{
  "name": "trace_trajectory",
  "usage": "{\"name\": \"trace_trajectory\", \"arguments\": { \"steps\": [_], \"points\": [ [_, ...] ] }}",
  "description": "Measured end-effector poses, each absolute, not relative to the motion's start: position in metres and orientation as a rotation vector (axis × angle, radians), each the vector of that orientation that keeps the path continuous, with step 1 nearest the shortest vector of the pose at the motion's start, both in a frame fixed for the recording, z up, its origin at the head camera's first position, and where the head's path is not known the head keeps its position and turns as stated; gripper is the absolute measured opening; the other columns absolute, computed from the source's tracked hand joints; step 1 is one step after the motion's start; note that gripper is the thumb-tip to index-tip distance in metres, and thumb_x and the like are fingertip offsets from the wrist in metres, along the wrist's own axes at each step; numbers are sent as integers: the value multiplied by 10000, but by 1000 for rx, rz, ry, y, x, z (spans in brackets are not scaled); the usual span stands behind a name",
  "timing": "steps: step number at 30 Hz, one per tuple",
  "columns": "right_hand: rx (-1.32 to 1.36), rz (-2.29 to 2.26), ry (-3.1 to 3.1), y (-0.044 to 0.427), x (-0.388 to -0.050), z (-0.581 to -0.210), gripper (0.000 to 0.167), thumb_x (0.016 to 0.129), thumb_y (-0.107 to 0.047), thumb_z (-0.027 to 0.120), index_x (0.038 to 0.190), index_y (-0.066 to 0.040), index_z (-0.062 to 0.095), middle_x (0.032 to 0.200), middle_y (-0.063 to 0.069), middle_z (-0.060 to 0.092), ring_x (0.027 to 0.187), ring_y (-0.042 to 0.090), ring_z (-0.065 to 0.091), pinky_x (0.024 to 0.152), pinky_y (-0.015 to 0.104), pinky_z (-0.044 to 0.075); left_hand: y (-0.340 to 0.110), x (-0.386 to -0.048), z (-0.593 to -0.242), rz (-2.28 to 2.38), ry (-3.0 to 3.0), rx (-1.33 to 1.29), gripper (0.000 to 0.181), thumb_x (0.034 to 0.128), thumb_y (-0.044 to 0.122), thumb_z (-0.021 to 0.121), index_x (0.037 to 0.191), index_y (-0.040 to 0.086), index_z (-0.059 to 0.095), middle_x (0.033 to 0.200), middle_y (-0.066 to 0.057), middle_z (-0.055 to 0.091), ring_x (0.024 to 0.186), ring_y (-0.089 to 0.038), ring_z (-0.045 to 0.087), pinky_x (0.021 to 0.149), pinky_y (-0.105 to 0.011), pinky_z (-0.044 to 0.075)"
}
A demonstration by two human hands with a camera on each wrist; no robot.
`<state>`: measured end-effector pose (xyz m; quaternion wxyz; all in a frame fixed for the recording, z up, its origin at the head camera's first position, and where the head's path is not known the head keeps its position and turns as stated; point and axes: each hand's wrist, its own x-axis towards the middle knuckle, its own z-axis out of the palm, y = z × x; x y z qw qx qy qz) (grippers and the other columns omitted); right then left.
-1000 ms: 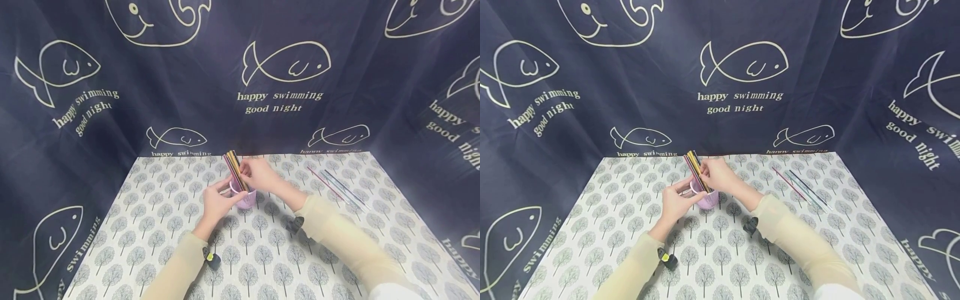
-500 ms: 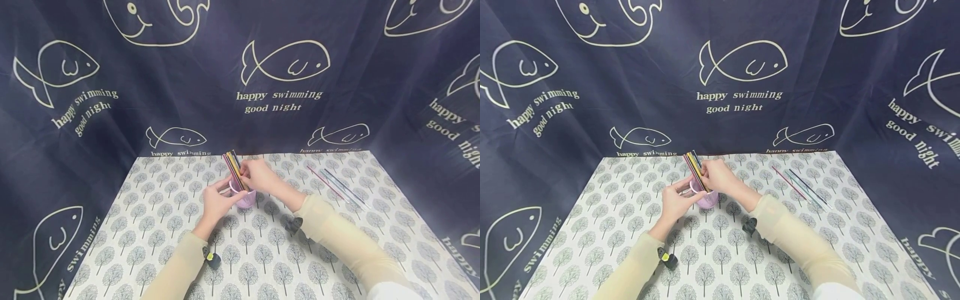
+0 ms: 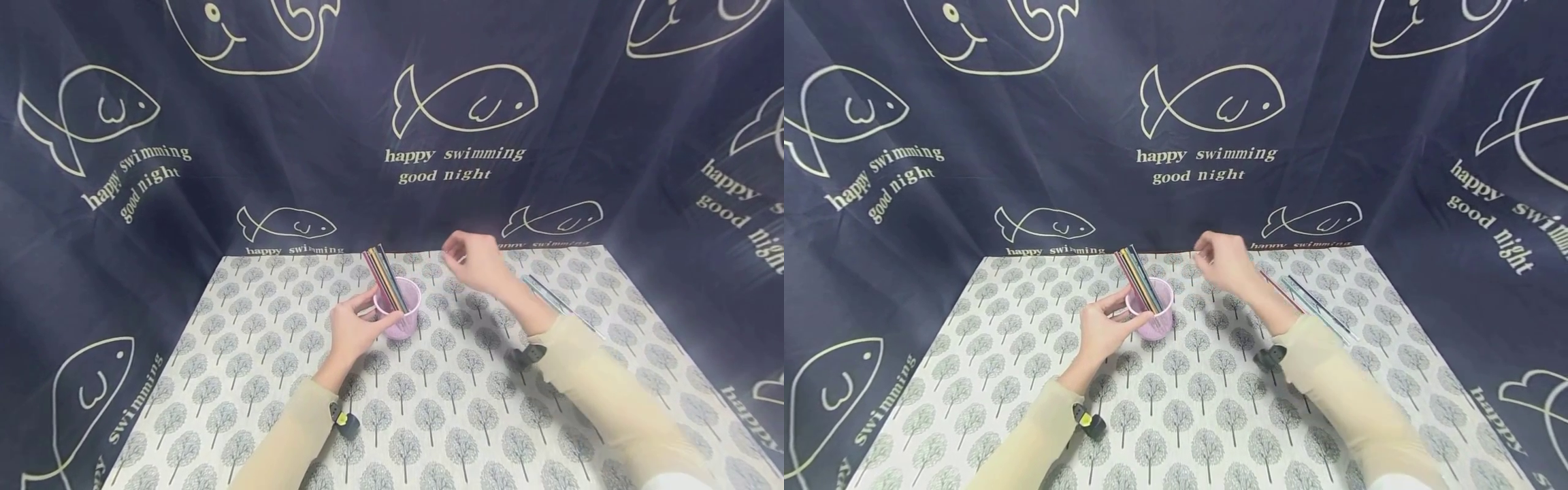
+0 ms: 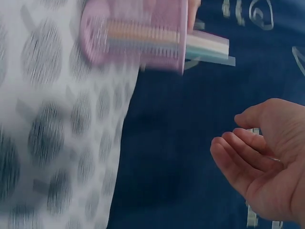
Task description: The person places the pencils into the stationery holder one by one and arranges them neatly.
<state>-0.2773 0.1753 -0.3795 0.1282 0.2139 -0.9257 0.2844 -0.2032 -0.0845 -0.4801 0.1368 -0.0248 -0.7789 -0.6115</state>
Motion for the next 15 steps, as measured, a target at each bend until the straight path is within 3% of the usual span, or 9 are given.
{"name": "trace_trajectory", "arguments": {
  "steps": [4,10,15],
  "points": [
    [529,758,-2707,215,-284,-381,141,949,-115,688,1034,-20,746,932,154,797,837,311,765,820,501,664,-84,-202,-480,-1784,-2258,-62,723,687,257,1021,1322,74,728,1311,-217,739,988,-374,812,829,-350,706],
    [440,638,-2714,269,-288,-402,139,913,-91,665,983,-12,757,845,144,788,742,310,744,719,500,633,-85,-202,-481,-1781,-2262,-54,734,682,272,1023,1326,78,727,1309,-211,742,989,-377,812,838,-397,708],
    [400,560,-2779,297,-284,-416,177,903,-82,663,1004,38,744,859,202,779,745,351,732,702,535,640,-85,-203,-480,-1788,-2254,-59,729,686,272,1022,1322,71,728,1307,-212,743,997,-374,811,830,-361,708]
  ]
}}
